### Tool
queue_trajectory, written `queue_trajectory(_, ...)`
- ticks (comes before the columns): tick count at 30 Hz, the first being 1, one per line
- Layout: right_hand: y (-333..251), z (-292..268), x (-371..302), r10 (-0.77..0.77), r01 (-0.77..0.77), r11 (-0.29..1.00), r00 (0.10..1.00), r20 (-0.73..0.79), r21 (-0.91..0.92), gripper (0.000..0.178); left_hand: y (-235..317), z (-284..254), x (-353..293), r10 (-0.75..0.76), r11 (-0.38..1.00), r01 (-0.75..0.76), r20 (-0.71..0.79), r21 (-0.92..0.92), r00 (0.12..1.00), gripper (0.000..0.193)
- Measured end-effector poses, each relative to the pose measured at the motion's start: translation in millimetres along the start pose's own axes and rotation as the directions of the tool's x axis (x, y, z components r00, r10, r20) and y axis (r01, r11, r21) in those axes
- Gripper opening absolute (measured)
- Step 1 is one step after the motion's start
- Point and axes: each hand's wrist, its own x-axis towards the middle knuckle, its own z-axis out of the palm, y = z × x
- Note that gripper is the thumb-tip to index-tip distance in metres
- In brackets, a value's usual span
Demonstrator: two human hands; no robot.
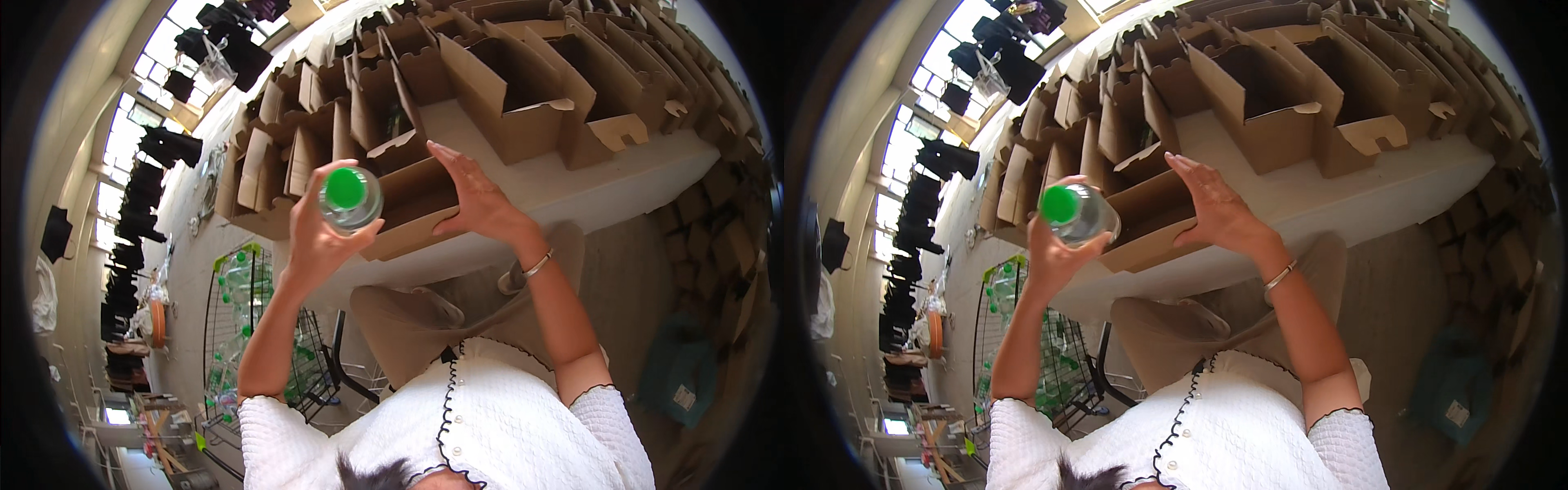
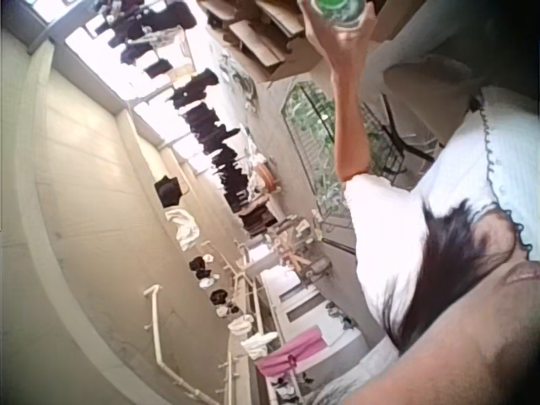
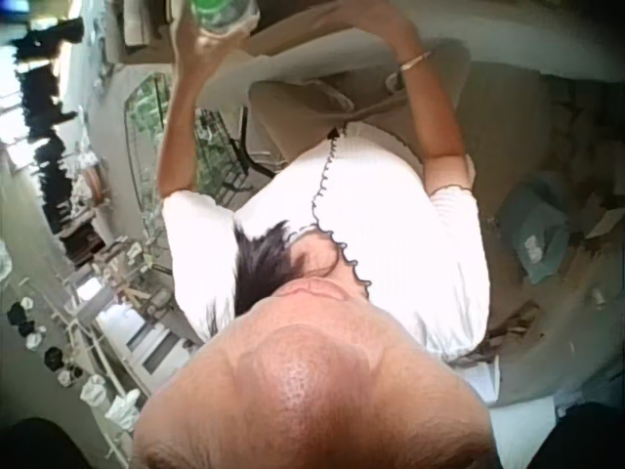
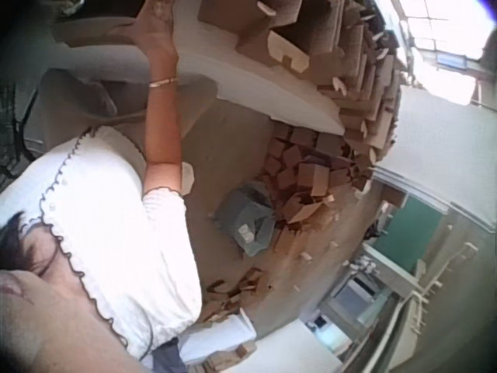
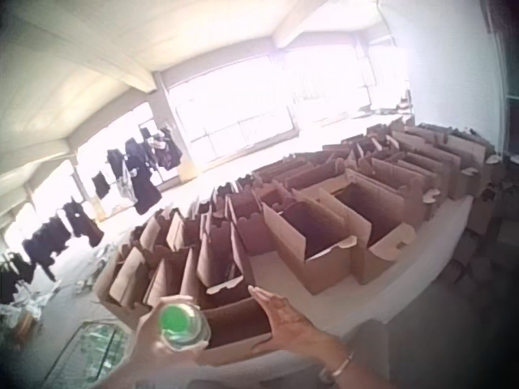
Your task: The person takes plastic bottles from a cart and places them into individual cardboard boxes on a table.
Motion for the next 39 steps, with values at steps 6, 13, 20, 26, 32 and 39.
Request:
queue_trajectory(6, 0.7, 1.1, -3.3, 0.015, -0.015, 1.000, 1.000, 0.002, 0.026, 0.130, -25.7, 39.6, 22.0, -0.216, 0.907, 0.106, 0.235, 0.409, 0.948, 0.068)
queue_trajectory(13, -1.0, -0.9, -4.2, 0.037, -0.037, 0.999, 0.999, 0.005, 0.025, 0.132, -40.5, 54.4, 52.3, -0.370, 0.884, 0.142, 0.483, 0.445, 0.793, 0.066)
queue_trajectory(20, 0.6, 17.0, 6.1, -0.115, 0.114, 0.993, 0.993, 0.016, 0.017, 0.130, -87.2, 90.0, 54.5, -0.505, 0.775, -0.069, 0.680, 0.629, 0.531, 0.046)
queue_trajectory(26, -9.4, 11.6, 4.9, 0.040, -0.040, 0.999, 0.996, 0.085, 0.006, 0.126, -70.8, 63.0, 13.0, -0.238, 0.946, 0.107, 0.434, 0.305, 0.869, 0.034)
queue_trajectory(32, -14.1, 12.7, 9.9, 0.034, -0.037, 0.999, 0.993, 0.109, 0.026, 0.119, -18.5, 38.3, -102.7, -0.253, 0.965, 0.213, -0.337, -0.151, 0.907, 0.033)
queue_trajectory(39, -27.2, 13.7, 12.1, 0.081, -0.083, 0.997, 0.982, 0.173, 0.007, 0.117, -34.4, 79.7, -169.5, -0.689, 0.721, 0.409, -0.515, -0.560, 0.510, 0.063)
